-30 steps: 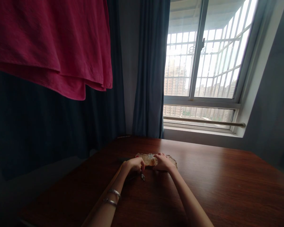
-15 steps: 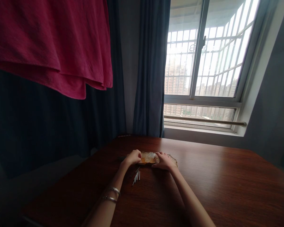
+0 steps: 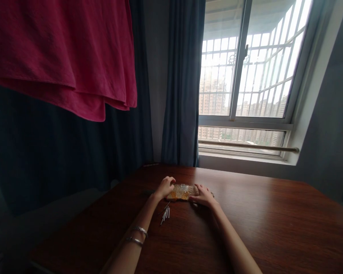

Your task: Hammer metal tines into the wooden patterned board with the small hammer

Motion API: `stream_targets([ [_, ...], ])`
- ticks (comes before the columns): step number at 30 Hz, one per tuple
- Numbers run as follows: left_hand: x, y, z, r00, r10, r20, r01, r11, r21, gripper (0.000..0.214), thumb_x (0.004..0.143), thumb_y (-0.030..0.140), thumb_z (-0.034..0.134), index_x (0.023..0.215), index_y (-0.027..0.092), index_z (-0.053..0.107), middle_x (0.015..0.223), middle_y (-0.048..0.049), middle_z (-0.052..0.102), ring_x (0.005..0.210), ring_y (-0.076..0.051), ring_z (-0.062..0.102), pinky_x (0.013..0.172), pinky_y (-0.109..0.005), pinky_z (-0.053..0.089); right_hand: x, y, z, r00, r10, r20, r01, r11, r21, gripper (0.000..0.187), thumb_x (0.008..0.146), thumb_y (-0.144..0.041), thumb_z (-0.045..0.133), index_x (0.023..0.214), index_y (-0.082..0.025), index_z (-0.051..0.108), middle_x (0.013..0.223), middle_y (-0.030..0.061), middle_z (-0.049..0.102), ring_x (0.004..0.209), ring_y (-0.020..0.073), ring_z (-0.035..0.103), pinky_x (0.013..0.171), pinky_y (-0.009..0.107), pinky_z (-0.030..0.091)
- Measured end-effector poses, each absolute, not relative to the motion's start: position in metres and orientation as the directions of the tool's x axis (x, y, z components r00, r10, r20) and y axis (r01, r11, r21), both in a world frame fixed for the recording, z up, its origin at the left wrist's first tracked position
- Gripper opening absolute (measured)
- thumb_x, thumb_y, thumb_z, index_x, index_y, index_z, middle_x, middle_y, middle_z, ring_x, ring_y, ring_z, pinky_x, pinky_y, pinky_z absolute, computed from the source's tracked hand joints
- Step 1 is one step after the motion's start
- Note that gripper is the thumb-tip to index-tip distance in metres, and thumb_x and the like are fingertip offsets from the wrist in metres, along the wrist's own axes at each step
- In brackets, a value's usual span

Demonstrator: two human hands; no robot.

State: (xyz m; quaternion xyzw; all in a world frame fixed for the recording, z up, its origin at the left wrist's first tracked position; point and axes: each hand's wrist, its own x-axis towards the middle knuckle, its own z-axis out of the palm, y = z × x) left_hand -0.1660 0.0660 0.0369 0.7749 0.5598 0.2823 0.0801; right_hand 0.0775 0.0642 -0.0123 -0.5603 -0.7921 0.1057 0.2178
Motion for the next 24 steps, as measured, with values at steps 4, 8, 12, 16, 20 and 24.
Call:
stream_targets([
  [4,-0.154,0.081,0.028,0.226,0.907,0.355,0.805,-0.379,0.457,0.033,0.073,0.007,0.047,0.103,0.013,0.059,0.106,-0.0085,0.059,0.099,-0.016,0.054,0.089,-0.024,0.039,0.08,0.059,-0.019,-0.26,0.922,0.288,0.843,0.361,-0.398,0.078,0.065,-0.066,0.051,0.129,-0.024,0.037,0.125,0.0104,0.05,0.115,0.0267,0.043,0.097,0.039,0.021],
  [8,-0.137,0.103,0.022,0.324,0.916,0.236,0.824,-0.396,0.406,0.038,0.074,0.009,0.044,0.111,0.012,0.056,0.113,-0.0094,0.058,0.104,-0.018,0.053,0.089,-0.024,0.038,0.08,0.057,-0.022,-0.243,0.914,0.324,0.85,0.361,-0.384,0.082,0.065,-0.066,0.051,0.132,-0.023,0.033,0.129,0.011,0.047,0.116,0.0268,0.042,0.097,0.038,0.021],
  [12,-0.128,0.124,0.022,0.45,0.891,0.056,0.831,-0.441,0.34,0.032,0.078,0.016,0.041,0.103,0.013,0.061,0.103,-0.0079,0.064,0.093,-0.017,0.058,0.08,-0.022,0.04,0.079,0.057,-0.022,-0.234,0.909,0.346,0.856,0.361,-0.37,0.079,0.066,-0.065,0.05,0.131,-0.021,0.036,0.125,0.0118,0.051,0.114,0.0263,0.044,0.097,0.037,0.022],
  [16,-0.124,0.141,0.022,0.443,0.896,-0.036,0.858,-0.413,0.306,0.029,0.08,0.027,0.042,0.083,0.012,0.066,0.082,-0.0084,0.067,0.075,-0.018,0.06,0.068,-0.024,0.041,0.078,0.055,-0.021,-0.233,0.901,0.367,0.861,0.366,-0.352,0.077,0.067,-0.064,0.05,0.13,-0.022,0.037,0.124,0.0115,0.053,0.113,0.0254,0.045,0.097,0.037,0.022],
  [20,-0.116,0.154,0.021,0.413,0.906,-0.087,0.884,-0.377,0.277,0.036,0.082,0.038,0.041,0.081,0.011,0.065,0.084,-0.0116,0.066,0.076,-0.02,0.059,0.068,-0.026,0.041,0.078,0.054,-0.022,-0.225,0.898,0.377,0.871,0.359,-0.336,0.078,0.065,-0.065,0.051,0.129,-0.021,0.038,0.122,0.0122,0.054,0.112,0.0263,0.045,0.096,0.038,0.023],
  [24,-0.108,0.161,0.02,0.387,0.911,-0.139,0.9,-0.341,0.271,0.041,0.082,0.044,0.04,0.079,0.011,0.064,0.084,-0.0123,0.065,0.076,-0.021,0.059,0.068,-0.027,0.041,0.077,0.055,-0.023,-0.221,0.897,0.382,0.876,0.355,-0.326,0.079,0.064,-0.066,0.052,0.127,-0.021,0.04,0.12,0.0121,0.055,0.111,0.0262,0.046,0.095,0.037,0.024],
])
